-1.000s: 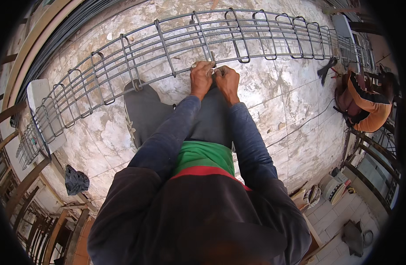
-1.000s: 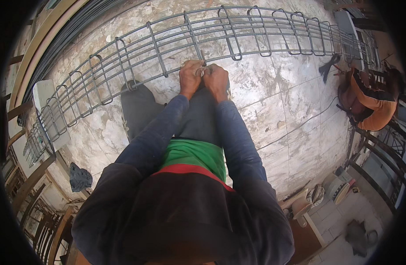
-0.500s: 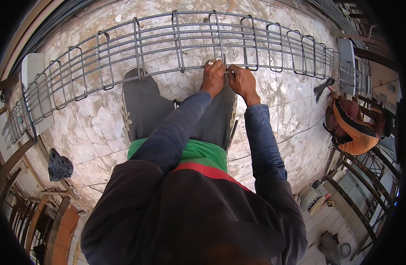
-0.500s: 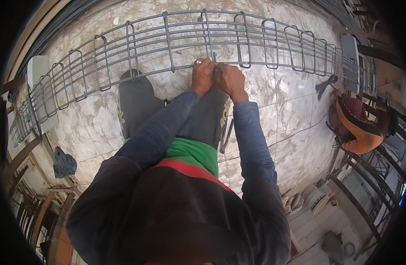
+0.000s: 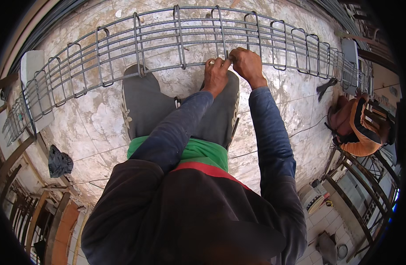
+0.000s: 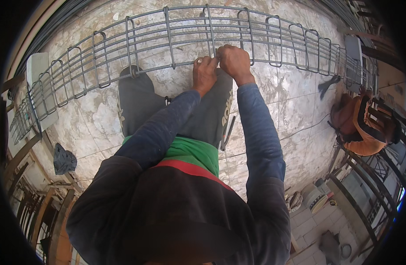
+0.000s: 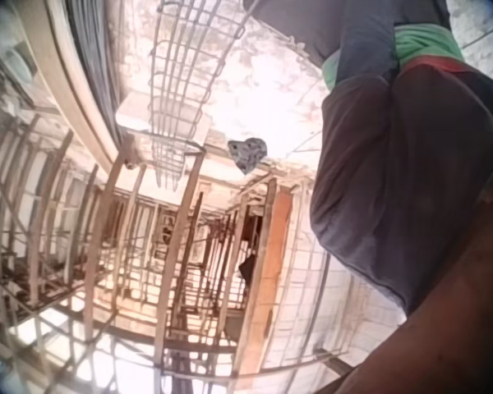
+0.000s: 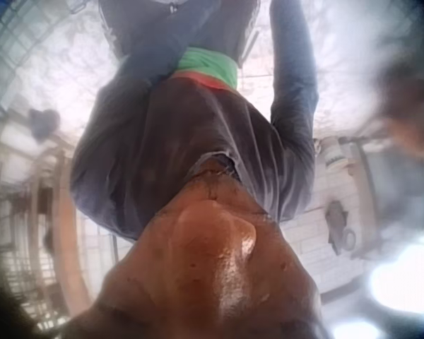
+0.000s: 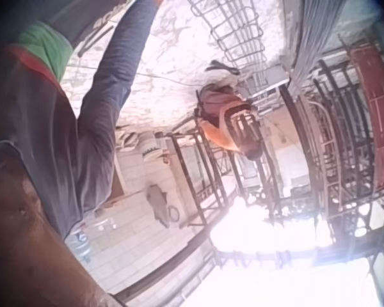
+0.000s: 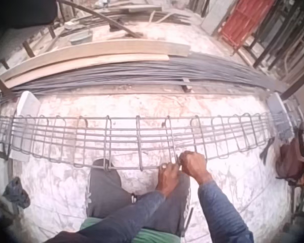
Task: The person assembles a rebar cage by positioning metal bars and securing them with wire using pliers.
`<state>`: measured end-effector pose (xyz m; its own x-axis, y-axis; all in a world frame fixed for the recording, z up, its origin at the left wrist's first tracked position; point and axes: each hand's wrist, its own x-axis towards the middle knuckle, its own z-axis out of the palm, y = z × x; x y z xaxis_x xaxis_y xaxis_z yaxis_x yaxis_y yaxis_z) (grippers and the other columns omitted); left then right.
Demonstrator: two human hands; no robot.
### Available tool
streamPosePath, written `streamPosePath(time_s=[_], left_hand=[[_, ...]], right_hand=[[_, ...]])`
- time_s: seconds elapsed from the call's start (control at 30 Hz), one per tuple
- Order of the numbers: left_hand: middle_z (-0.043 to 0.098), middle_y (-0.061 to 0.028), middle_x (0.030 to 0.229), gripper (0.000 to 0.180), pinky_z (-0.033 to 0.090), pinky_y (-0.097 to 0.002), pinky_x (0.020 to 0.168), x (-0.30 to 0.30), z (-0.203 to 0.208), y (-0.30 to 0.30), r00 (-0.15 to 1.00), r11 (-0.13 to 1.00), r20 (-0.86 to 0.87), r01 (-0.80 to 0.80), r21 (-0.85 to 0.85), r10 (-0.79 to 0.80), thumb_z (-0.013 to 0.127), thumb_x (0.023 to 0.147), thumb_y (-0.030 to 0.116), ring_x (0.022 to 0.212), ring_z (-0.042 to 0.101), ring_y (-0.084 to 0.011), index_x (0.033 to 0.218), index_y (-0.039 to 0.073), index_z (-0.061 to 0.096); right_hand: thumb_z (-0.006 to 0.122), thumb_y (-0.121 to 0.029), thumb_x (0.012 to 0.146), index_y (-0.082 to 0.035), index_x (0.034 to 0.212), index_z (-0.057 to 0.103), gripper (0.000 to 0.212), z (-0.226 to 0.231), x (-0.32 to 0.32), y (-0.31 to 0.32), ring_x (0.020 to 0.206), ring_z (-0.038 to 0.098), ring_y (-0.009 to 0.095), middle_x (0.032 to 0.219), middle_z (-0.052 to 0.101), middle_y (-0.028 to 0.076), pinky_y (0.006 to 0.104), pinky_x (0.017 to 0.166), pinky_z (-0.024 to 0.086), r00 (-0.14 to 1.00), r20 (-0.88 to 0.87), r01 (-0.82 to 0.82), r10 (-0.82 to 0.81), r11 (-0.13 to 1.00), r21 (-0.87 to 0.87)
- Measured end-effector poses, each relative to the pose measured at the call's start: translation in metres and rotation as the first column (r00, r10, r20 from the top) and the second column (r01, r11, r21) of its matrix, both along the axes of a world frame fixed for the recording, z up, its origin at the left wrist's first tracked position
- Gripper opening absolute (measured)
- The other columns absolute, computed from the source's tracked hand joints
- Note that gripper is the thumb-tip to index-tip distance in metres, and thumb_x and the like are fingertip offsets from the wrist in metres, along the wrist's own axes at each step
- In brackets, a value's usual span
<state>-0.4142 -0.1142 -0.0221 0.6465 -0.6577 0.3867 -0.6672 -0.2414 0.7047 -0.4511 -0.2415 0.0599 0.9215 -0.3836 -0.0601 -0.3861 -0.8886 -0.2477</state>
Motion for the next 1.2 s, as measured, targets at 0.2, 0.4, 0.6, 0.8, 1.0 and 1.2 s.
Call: streamPosePath(time_s=[0.2,0.4,0.6,0.8,1.0,1.2], left_hand=[[0.053,-0.0074,0.082,0.026,0.039,-0.0431,0.084,0.002,-0.009,-0.001,0.994,0.999,0.111,0.006,0.053,-0.012,0.06,0.073,-0.001,0.07,0.059,-0.0254,0.095,0.01,0.068],[0.053,-0.0064,0.085,0.03,0.038,-0.044,0.077,0.005,-0.004,-0.003,0.989,0.99,0.118,0.073,0.124,-0.088,0.06,0.073,-0.002,0.071,0.059,-0.027,0.096,0.016,0.066],[0.052,-0.0051,0.085,0.017,0.038,-0.045,0.071,0.009,0.005,-0.003,0.994,0.984,-0.009,0.105,0.14,-0.105,0.061,0.077,0.004,0.069,0.059,-0.0283,0.088,0.017,0.063],[0.056,-0.0098,0.076,0.005,0.046,-0.044,0.063,0.035,0.009,-0.007,0.965,0.976,-0.192,0.199,0.088,-0.179,0.067,0.08,0.011,0.07,0.06,-0.0336,0.084,0.011,0.068],[0.062,-0.0152,0.083,0.018,0.05,-0.0422,0.069,0.058,0.015,-0.006,0.858,0.873,-0.189,0.488,0.008,-0.478,0.061,0.079,0.0,0.078,0.063,-0.0351,0.092,0.005,0.072],[0.059,-0.013,0.08,0.014,0.049,-0.0412,0.068,0.065,0.008,-0.005,0.837,0.836,-0.062,0.547,0.036,-0.544,0.06,0.077,-0.002,0.077,0.061,-0.0339,0.087,0.004,0.069]], right_hand=[[0.068,-0.021,0.077,-0.009,0.079,0.066,0.013,0.0,0.01,-0.006,0.074,0.066,0.035,0.08,0.068,0.011,0.0466,0.064,0.052,1.0,-0.018,-0.009,0.009,0.999,0.035],[0.066,-0.022,0.081,-0.01,0.084,0.064,0.013,-0.01,-0.008,-0.008,0.074,0.066,0.037,0.076,0.068,0.014,0.048,0.064,0.051,0.981,-0.118,0.164,-0.155,0.984,0.068],[0.059,-0.021,0.085,-0.01,0.092,0.061,0.013,-0.042,-0.053,0.057,0.074,0.066,0.04,0.077,0.067,0.019,0.0511,0.064,0.05,0.871,-0.093,0.491,-0.482,0.856,0.162],[0.058,-0.01,0.084,-0.002,0.089,0.063,0.01,-0.056,-0.035,0.085,0.072,0.064,0.042,0.076,0.064,0.025,0.0475,0.064,0.049,0.808,0.179,0.468,-0.562,0.795,0.385],[0.059,-0.012,0.083,-0.003,0.095,0.068,0.018,-0.02,-0.04,0.085,0.069,0.065,0.032,0.076,0.065,0.021,0.0393,0.067,0.049,0.732,0.066,0.471,-0.678,0.574,0.67],[0.058,-0.012,0.076,0.002,0.08,0.067,0.017,-0.033,-0.026,0.076,0.068,0.063,0.039,0.073,0.063,0.025,0.043,0.066,0.05,0.678,0.179,0.458,-0.713,0.6,0.656]])
